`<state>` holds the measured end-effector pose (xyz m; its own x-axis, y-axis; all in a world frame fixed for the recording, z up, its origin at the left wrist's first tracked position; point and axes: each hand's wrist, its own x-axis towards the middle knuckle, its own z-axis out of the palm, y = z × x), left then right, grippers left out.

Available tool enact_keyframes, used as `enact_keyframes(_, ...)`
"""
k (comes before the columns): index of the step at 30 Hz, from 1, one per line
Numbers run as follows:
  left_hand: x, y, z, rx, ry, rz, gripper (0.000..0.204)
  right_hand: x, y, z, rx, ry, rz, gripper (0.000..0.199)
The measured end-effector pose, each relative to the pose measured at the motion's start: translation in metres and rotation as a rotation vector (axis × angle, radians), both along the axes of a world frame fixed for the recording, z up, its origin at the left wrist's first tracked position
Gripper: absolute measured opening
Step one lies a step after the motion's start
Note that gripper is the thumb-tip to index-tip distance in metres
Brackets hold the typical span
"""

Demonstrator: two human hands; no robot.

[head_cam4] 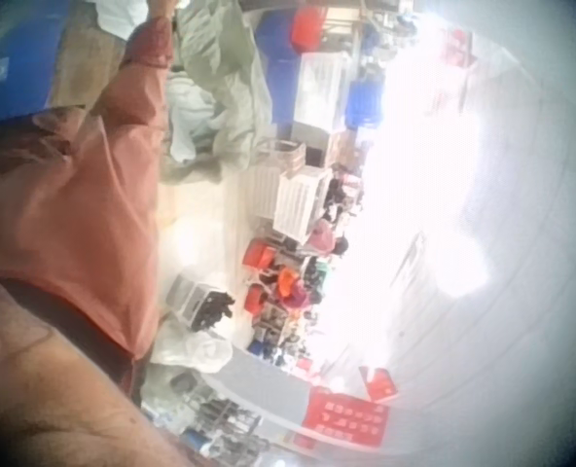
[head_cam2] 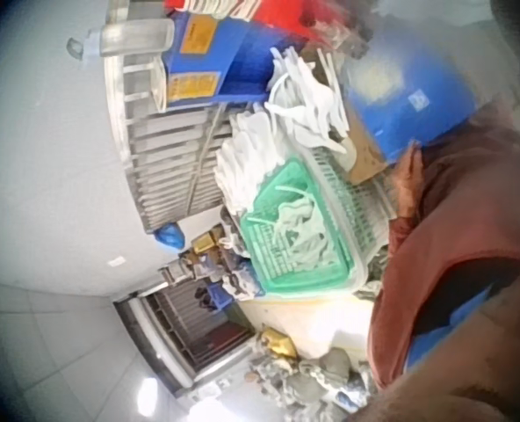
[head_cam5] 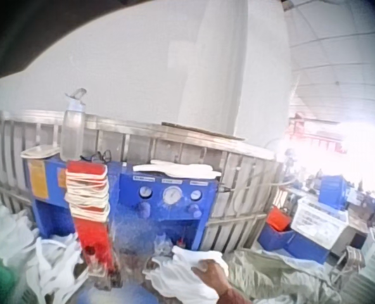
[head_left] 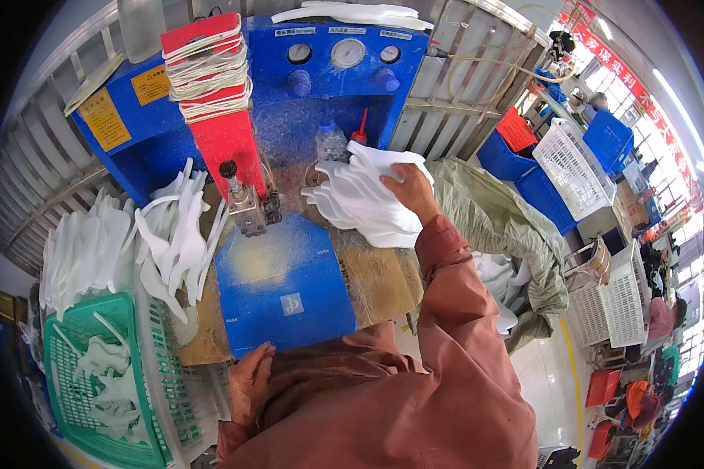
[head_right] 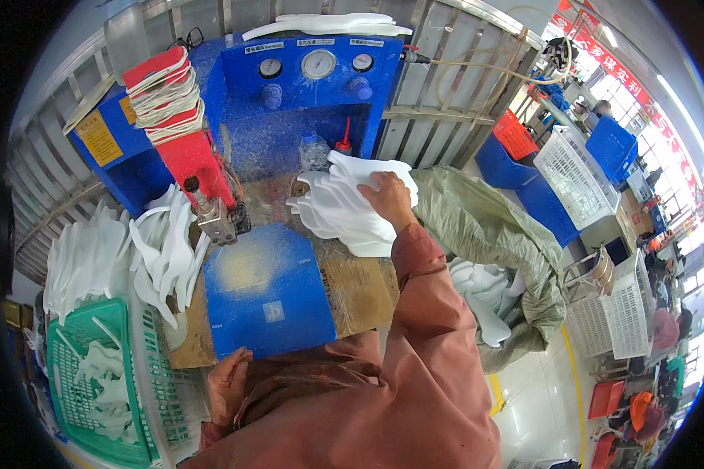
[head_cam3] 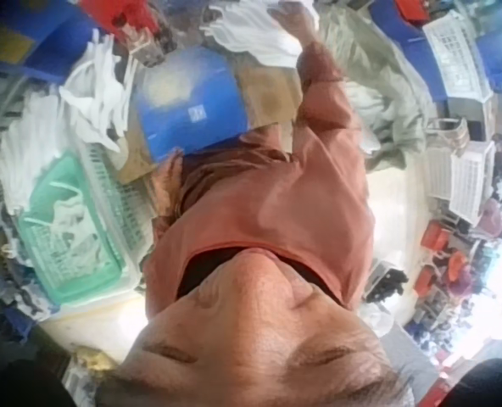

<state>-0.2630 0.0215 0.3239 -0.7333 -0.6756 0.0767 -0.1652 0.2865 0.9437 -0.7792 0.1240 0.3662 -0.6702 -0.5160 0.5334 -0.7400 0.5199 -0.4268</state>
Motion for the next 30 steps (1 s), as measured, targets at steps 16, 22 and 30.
enact_keyframes(16, -0.043, -0.018, -0.014, 0.017, 0.105, -0.352, 0.027, -0.045, 0.017, -0.010, 0.178, -0.184, 0.142, 0.031)
enact_keyframes(22, -0.029, -0.014, -0.009, 0.168, 0.081, -0.318, 0.028, -0.020, 0.005, -0.010, 0.308, 0.160, 0.120, 0.032)
enact_keyframes(30, -0.017, -0.015, -0.003, 0.349, 0.054, -0.245, 0.029, -0.030, 0.002, -0.018, 0.258, 0.213, 0.111, 0.036)
